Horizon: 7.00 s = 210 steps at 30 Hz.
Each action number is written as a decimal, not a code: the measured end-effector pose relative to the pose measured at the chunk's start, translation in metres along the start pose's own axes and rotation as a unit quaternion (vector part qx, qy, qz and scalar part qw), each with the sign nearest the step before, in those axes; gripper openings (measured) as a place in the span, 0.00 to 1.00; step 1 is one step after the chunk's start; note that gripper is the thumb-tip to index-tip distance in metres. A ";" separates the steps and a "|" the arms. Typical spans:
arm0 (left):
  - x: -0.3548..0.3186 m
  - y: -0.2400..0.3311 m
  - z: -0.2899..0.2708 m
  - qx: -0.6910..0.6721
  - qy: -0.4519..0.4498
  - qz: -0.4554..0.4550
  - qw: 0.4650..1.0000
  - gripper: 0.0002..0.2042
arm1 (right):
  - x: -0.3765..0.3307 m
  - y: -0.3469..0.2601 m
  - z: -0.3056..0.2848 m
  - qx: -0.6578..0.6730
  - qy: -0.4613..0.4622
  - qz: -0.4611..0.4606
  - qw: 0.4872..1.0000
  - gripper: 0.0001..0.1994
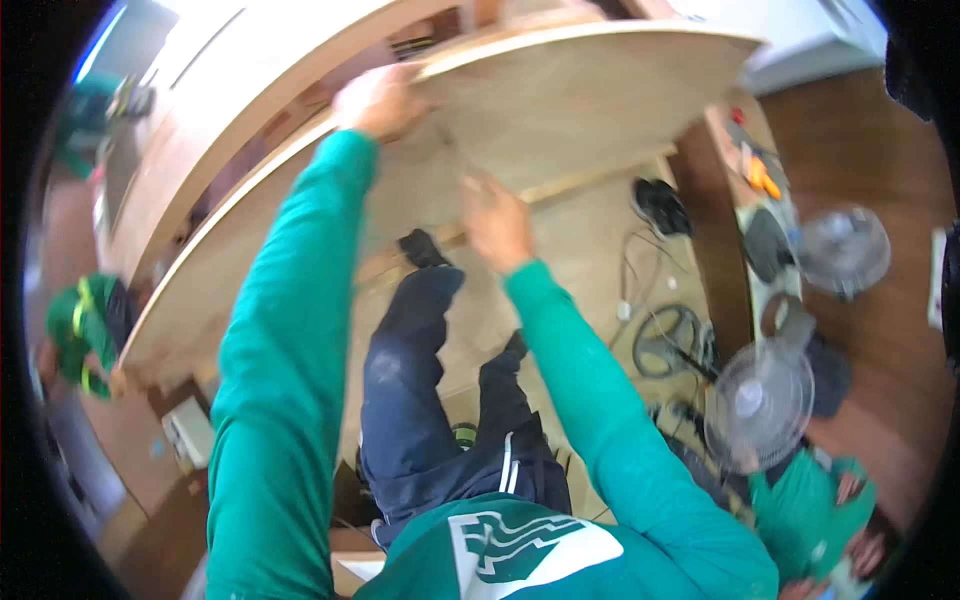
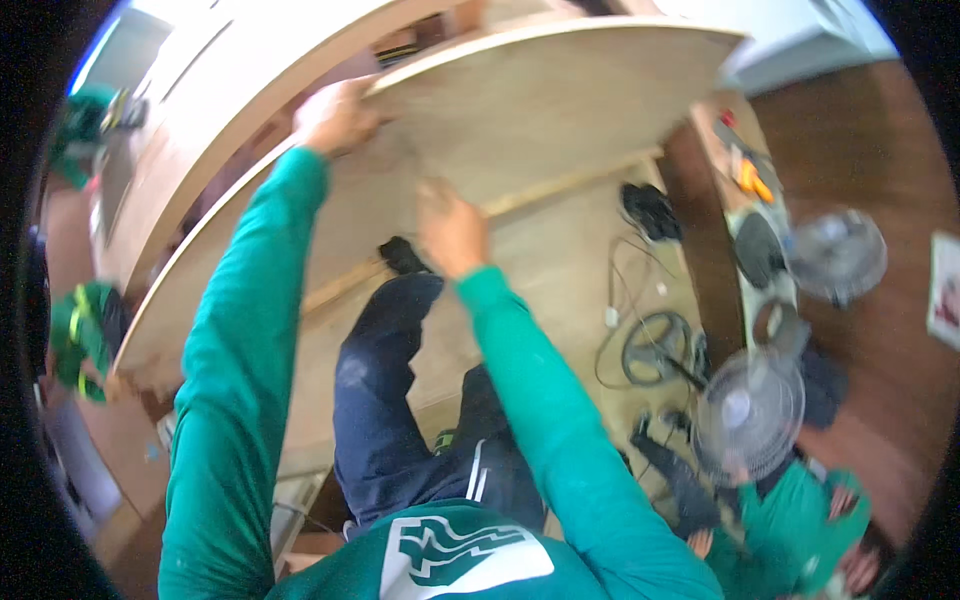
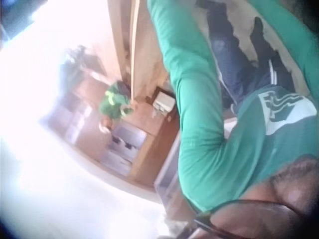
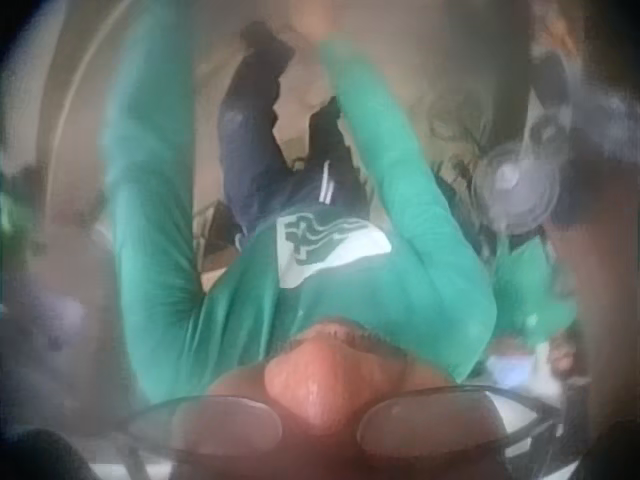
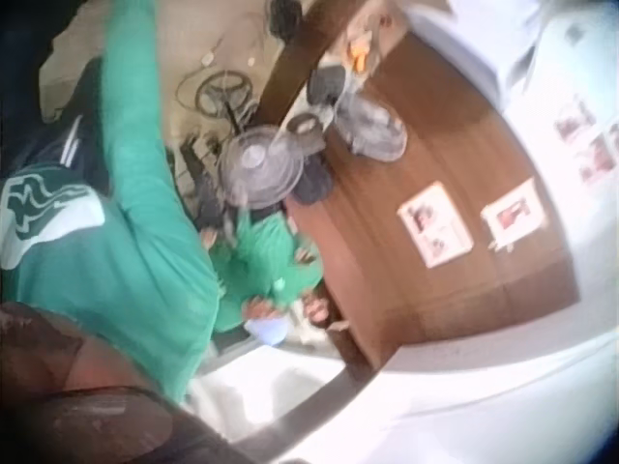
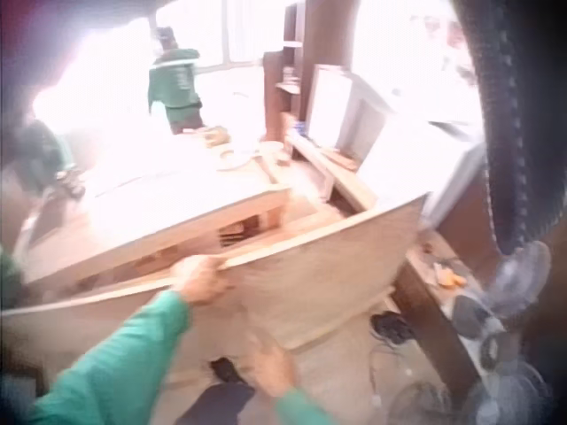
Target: The person uses a hand saw to cut a vertical slit into a large wooden panel while holding it steady by hand.
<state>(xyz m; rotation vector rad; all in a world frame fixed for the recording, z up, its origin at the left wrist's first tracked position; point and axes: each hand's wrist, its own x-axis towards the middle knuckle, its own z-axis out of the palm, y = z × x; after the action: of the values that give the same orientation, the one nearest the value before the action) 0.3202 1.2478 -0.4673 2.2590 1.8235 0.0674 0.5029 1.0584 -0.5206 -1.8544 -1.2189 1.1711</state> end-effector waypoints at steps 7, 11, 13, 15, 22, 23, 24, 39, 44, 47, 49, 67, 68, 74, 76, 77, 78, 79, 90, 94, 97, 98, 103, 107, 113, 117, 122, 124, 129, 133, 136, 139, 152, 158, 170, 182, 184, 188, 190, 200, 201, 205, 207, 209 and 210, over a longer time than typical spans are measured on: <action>-0.008 -0.048 -0.002 -0.025 -0.001 -0.016 1.000 0.36 | 0.006 -0.010 0.024 -0.010 -0.011 -0.034 0.999 0.25; 0.000 -0.041 0.008 -0.063 -0.019 0.007 0.998 0.34 | -0.009 0.000 0.015 0.017 0.018 -0.011 1.000 0.24; -0.014 -0.013 0.007 -0.097 -0.068 0.000 0.993 0.30 | -0.021 0.013 0.010 0.026 0.020 0.001 0.999 0.24; -0.004 -0.059 0.011 -0.105 -0.027 0.013 0.994 0.29 | -0.021 -0.005 0.016 0.040 0.011 -0.016 0.999 0.24; -0.009 -0.049 0.009 -0.092 -0.006 0.027 0.995 0.28 | -0.016 -0.004 0.013 0.024 -0.005 0.004 1.000 0.25; -0.010 -0.067 0.007 -0.080 0.023 0.033 0.996 0.28 | -0.013 -0.010 0.022 0.025 -0.015 -0.005 1.000 0.26; -0.002 -0.093 0.004 -0.176 -0.064 -0.019 0.982 0.30 | -0.008 -0.015 0.032 0.017 -0.027 0.001 0.999 0.26; -0.036 -0.042 -0.016 -0.020 -0.010 -0.008 1.000 0.33 | -0.222 0.061 -0.056 -0.002 -0.059 0.112 0.992 0.31; -0.040 -0.031 -0.016 -0.025 -0.010 -0.018 0.999 0.35 | -0.148 0.083 -0.013 -0.067 0.015 -0.090 0.994 0.33; -0.035 -0.010 -0.015 -0.024 0.000 -0.015 1.000 0.34 | -0.035 0.033 0.020 -0.071 0.020 -0.086 0.994 0.33; -0.037 -0.015 -0.019 -0.010 -0.016 -0.031 0.999 0.32 | -0.019 0.013 0.034 -0.067 0.009 -0.086 0.994 0.34; -0.044 -0.012 -0.025 -0.037 -0.024 -0.043 0.998 0.32 | -0.053 0.033 0.017 -0.079 -0.002 -0.050 0.996 0.31; -0.043 -0.014 -0.022 -0.034 -0.016 -0.035 0.999 0.32 | -0.023 0.019 0.031 -0.076 0.008 -0.083 0.994 0.31; -0.042 -0.037 -0.030 -0.020 -0.030 -0.027 0.999 0.33 | -0.056 0.020 0.034 -0.060 0.009 -0.075 0.995 0.35; -0.035 -0.035 -0.025 -0.019 -0.021 -0.020 0.999 0.34 | -0.115 0.044 0.002 -0.042 -0.020 -0.009 0.999 0.36; -0.030 -0.026 -0.026 -0.015 -0.031 -0.019 0.999 0.36 | -0.148 0.054 -0.021 -0.039 -0.030 0.019 0.999 0.35; -0.019 -0.025 -0.017 0.009 -0.033 -0.011 0.999 0.37 | -0.180 0.066 -0.038 -0.028 -0.032 0.037 0.998 0.34; -0.016 -0.019 -0.010 0.003 -0.018 -0.016 1.000 0.37 | -0.212 0.079 -0.057 -0.022 -0.031 0.058 0.998 0.33; 0.025 -0.100 0.050 -0.097 -0.027 0.031 0.994 0.38 | -0.031 0.023 0.004 0.032 0.026 -0.045 0.998 0.22; 0.009 -0.127 0.038 -0.269 -0.003 0.032 0.963 0.28 | -0.042 0.016 0.031 0.029 -0.008 -0.024 0.999 0.25; -0.022 -0.029 0.018 0.000 -0.013 -0.030 0.999 0.40 | -0.126 0.055 -0.035 0.019 -0.070 0.073 0.995 0.28; -0.020 -0.026 0.011 -0.024 -0.010 -0.029 0.999 0.41 | -0.160 0.087 -0.036 -0.040 -0.013 0.022 0.999 0.29; -0.032 -0.035 -0.015 -0.021 -0.034 -0.043 0.998 0.42 | -0.242 0.095 -0.055 -0.041 -0.013 0.050 0.998 0.29; -0.036 -0.036 0.000 -0.002 0.003 -0.029 1.000 0.35 | -0.138 0.071 -0.014 -0.046 -0.011 0.028 0.998 0.29; -0.038 -0.029 -0.007 -0.013 -0.034 -0.013 0.999 0.33 | -0.039 0.021 0.028 -0.027 -0.015 -0.035 0.999 0.31; -0.038 -0.032 0.001 -0.027 0.020 -0.005 0.999 0.31 | -0.113 0.071 -0.010 -0.040 -0.016 -0.053 0.998 0.32; -0.053 -0.039 -0.011 -0.027 -0.024 -0.034 0.999 0.32 | -0.222 0.062 -0.069 -0.025 -0.086 0.143 0.986 0.31; -0.055 -0.037 -0.012 -0.024 -0.012 -0.041 0.999 0.33 | -0.212 0.067 -0.062 -0.047 -0.072 0.101 0.991 0.32; -0.049 -0.018 0.003 -0.014 0.010 -0.038 0.999 0.33 | -0.063 0.045 0.009 -0.072 -0.012 -0.044 0.996 0.33; -0.041 -0.027 0.003 -0.020 -0.001 -0.023 1.000 0.30 | -0.034 0.028 0.022 -0.041 -0.019 -0.036 0.998 0.32; -0.039 -0.024 0.001 -0.035 -0.027 -0.026 0.999 0.29 | -0.069 0.040 0.002 -0.013 -0.046 -0.006 0.999 0.33; -0.044 -0.009 -0.021 -0.008 -0.041 -0.044 0.998 0.27 | -0.150 0.080 -0.045 -0.003 -0.066 -0.034 0.997 0.33; -0.038 0.005 -0.011 -0.097 -0.069 -0.073 0.990 0.26 | -0.013 0.011 0.010 -0.019 -0.036 -0.018 0.999 0.22; -0.035 -0.005 -0.001 -0.085 -0.064 -0.072 0.992 0.22 | -0.090 0.049 -0.026 -0.005 -0.039 -0.006 0.999 0.24; -0.037 -0.010 0.010 -0.099 -0.049 -0.067 0.992 0.21 | -0.102 0.075 -0.028 -0.036 -0.045 -0.021 0.998 0.25; -0.027 -0.036 0.016 -0.169 -0.042 -0.025 0.984 0.16 | -0.178 0.091 -0.065 -0.007 -0.017 -0.031 0.999 0.23; -0.030 -0.043 0.006 -0.173 -0.034 -0.029 0.984 0.16 | -0.206 0.095 -0.085 -0.026 -0.039 -0.015 0.999 0.25; -0.035 -0.022 0.018 -0.152 -0.031 -0.042 0.987 0.17 | -0.176 0.083 -0.072 0.022 -0.051 0.022 0.998 0.25; -0.033 -0.018 0.017 -0.134 -0.028 -0.032 0.990 0.18 | -0.096 0.069 -0.030 -0.020 -0.071 -0.007 0.997 0.24; -0.033 -0.034 0.011 -0.114 -0.030 -0.030 0.993 0.18 | -0.111 0.063 -0.031 -0.001 -0.063 -0.001 0.998 0.24; -0.032 -0.035 0.010 -0.123 -0.034 -0.031 0.991 0.18 | -0.144 0.067 -0.054 -0.004 -0.068 0.019 0.997 0.25; -0.034 -0.035 0.010 -0.146 -0.039 -0.038 0.988 0.17 | -0.222 0.087 -0.095 -0.034 -0.092 0.063 0.993 0.28; -0.038 -0.041 0.008 -0.140 -0.034 -0.039 0.989 0.18 | -0.219 0.086 -0.088 -0.027 -0.087 0.041 0.995 0.28; -0.038 -0.031 0.012 -0.128 -0.032 -0.035 0.991 0.19 | -0.162 0.087 -0.051 -0.011 -0.045 0.010 0.999 0.27; -0.039 -0.021 0.013 -0.115 -0.030 -0.036 0.992 0.19 | -0.119 0.081 -0.032 0.002 -0.050 -0.011 0.999 0.26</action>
<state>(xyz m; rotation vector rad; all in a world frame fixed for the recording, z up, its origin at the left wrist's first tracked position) 0.2941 1.2118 -0.4797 2.0164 1.7653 0.1849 0.5411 0.9167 -0.5355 -1.7931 -1.2875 1.2670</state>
